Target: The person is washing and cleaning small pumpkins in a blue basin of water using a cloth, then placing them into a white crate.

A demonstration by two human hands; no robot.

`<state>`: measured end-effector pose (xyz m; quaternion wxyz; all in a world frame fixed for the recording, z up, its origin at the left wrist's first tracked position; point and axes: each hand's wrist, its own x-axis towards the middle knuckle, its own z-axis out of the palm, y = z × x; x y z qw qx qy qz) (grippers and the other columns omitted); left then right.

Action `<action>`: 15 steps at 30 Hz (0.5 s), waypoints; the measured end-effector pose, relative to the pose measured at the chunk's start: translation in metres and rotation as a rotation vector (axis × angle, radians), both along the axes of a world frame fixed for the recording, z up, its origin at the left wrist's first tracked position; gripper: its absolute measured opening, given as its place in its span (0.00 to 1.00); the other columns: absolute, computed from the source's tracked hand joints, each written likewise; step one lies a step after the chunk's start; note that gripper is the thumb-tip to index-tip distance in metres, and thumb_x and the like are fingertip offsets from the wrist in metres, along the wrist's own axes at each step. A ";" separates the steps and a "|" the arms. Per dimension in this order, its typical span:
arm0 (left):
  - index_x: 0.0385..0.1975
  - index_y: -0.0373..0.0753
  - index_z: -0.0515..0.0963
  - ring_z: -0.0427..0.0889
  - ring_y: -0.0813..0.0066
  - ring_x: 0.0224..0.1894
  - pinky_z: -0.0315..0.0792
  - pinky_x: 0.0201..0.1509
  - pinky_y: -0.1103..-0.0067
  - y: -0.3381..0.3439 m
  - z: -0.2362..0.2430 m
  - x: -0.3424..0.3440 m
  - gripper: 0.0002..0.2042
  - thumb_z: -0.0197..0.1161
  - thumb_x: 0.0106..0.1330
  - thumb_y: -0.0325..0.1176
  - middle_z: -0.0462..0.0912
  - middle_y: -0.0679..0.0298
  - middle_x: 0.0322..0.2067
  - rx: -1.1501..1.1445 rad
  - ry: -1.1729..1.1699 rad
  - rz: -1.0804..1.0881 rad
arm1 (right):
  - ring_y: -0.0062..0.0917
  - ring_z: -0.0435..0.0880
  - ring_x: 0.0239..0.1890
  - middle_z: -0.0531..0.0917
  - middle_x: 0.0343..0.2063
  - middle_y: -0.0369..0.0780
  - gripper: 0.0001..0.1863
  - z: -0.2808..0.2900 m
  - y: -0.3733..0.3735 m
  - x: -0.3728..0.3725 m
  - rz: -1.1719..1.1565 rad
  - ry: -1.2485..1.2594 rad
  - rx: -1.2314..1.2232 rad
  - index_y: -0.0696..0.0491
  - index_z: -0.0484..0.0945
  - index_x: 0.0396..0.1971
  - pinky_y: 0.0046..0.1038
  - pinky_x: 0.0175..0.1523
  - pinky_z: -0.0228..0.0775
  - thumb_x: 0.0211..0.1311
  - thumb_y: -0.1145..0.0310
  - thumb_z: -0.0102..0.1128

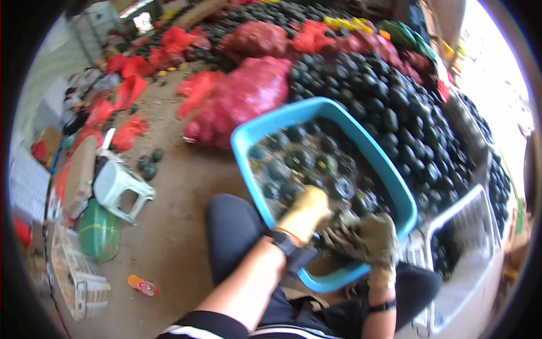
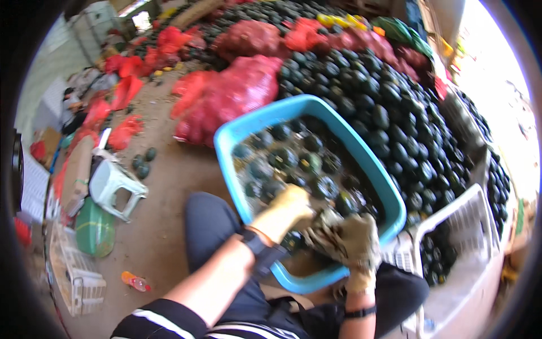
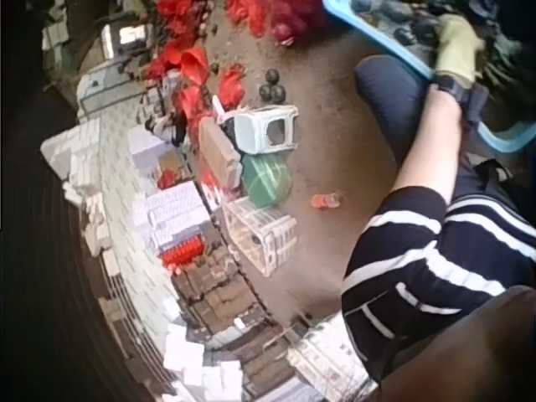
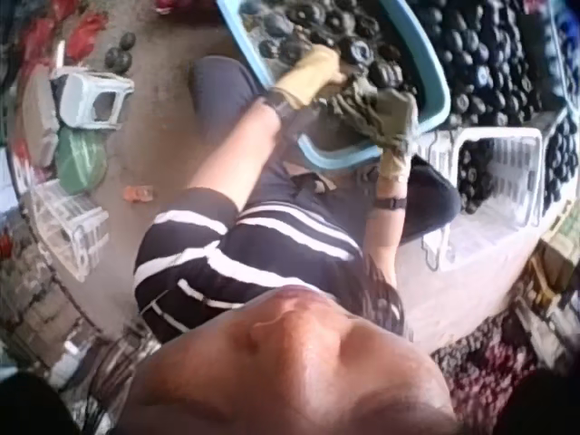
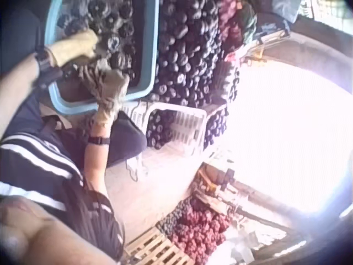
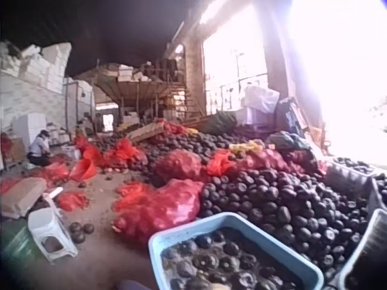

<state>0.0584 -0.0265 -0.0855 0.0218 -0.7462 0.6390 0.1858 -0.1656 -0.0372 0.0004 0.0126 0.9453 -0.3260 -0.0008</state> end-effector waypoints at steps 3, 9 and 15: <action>0.31 0.39 0.88 0.90 0.54 0.42 0.84 0.46 0.64 -0.012 -0.004 -0.010 0.12 0.78 0.47 0.34 0.89 0.50 0.35 0.251 0.182 0.280 | 0.40 0.79 0.45 0.83 0.33 0.45 0.12 -0.008 0.029 0.002 -0.130 -0.386 0.102 0.53 0.83 0.27 0.38 0.57 0.67 0.57 0.59 0.63; 0.54 0.36 0.81 0.85 0.52 0.54 0.78 0.57 0.66 0.023 -0.034 0.020 0.25 0.71 0.59 0.43 0.85 0.44 0.51 -0.120 0.883 0.451 | 0.33 0.66 0.70 0.63 0.74 0.45 0.37 -0.158 0.042 0.009 -0.486 -1.096 0.687 0.53 0.61 0.74 0.48 0.77 0.53 0.71 0.49 0.52; 0.67 0.38 0.70 0.79 0.55 0.62 0.70 0.65 0.66 0.044 0.056 -0.038 0.32 0.61 0.70 0.53 0.81 0.50 0.59 -0.136 0.835 0.389 | 0.28 0.79 0.43 0.80 0.41 0.39 0.26 -0.198 -0.040 0.036 -0.550 -1.141 0.771 0.61 0.75 0.56 0.32 0.55 0.75 0.76 0.51 0.51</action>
